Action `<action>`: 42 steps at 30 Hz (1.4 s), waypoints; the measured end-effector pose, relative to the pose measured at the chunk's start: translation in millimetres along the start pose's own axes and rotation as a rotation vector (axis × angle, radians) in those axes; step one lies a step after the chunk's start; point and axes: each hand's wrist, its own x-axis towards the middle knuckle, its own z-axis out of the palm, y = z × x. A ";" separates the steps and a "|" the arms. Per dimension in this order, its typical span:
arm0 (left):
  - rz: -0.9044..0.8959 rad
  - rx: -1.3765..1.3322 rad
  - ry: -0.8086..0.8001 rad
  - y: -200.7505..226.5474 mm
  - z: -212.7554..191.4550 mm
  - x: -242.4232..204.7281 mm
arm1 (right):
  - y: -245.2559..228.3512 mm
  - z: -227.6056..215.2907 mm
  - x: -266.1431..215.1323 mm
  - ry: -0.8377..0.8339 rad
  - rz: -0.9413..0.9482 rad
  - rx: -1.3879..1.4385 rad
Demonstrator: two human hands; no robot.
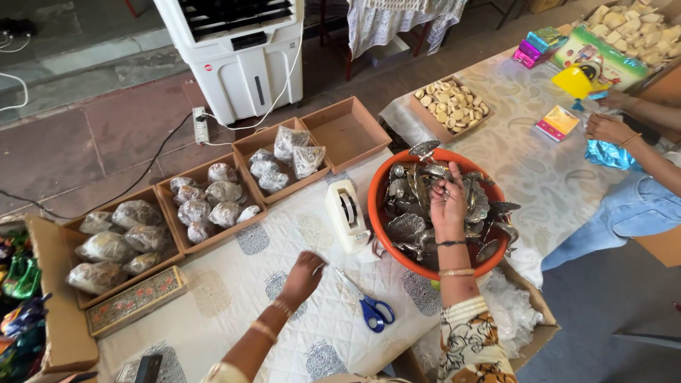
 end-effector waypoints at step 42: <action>0.267 -0.076 -0.257 84.3 40.9 244.9 | -15.9 -21.5 -21.2 0.155 0.105 -0.089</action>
